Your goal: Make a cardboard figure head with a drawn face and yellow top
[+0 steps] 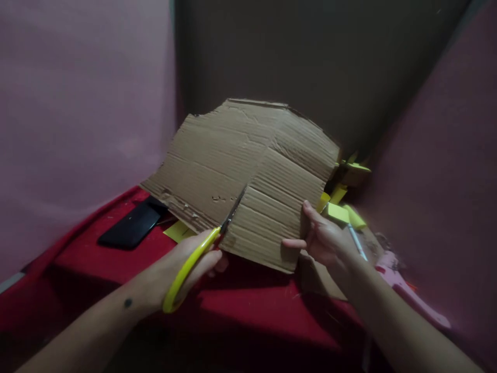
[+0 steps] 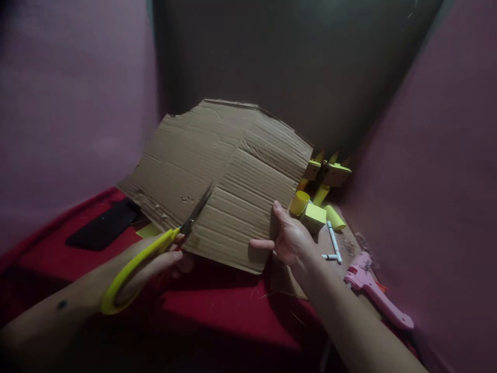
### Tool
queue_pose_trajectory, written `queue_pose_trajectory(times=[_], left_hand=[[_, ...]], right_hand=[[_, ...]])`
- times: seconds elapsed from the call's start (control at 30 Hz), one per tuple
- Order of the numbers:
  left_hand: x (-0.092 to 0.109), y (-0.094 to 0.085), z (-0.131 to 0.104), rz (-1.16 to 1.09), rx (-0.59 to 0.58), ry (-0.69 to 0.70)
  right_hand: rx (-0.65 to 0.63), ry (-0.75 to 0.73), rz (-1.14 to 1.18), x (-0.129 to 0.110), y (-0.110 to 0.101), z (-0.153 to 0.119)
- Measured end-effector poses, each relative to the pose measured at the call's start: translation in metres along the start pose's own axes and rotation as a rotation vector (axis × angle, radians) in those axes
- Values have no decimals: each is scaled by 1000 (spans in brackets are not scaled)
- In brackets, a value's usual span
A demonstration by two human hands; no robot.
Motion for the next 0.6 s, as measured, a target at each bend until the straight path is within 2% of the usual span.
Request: queue_pose_trajectory(times=[0.17,0.37,0.5,0.6], left_hand=[[-9,-1,-2,-55,-36,-104],[-1,-9,2,-171,56,-113],[-10,-13,9,-37,79,5],[-23,-13,12,-3,115,17]], right_hand=[[4,-27,-14,-5,0,0],[-10,-85,-1,-10,2,4],[1,13,42,5,-2,1],[-20,103,88,14,0,-8]])
Point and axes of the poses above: each hand's wrist, its own z-axis towards the middle knuckle, its own y-axis out of the palm, x = y × z, the point moved 10 cm from there along z, towards the middle knuckle, and after that the axes turned 6 degrees about y, right-handed, at the moved point
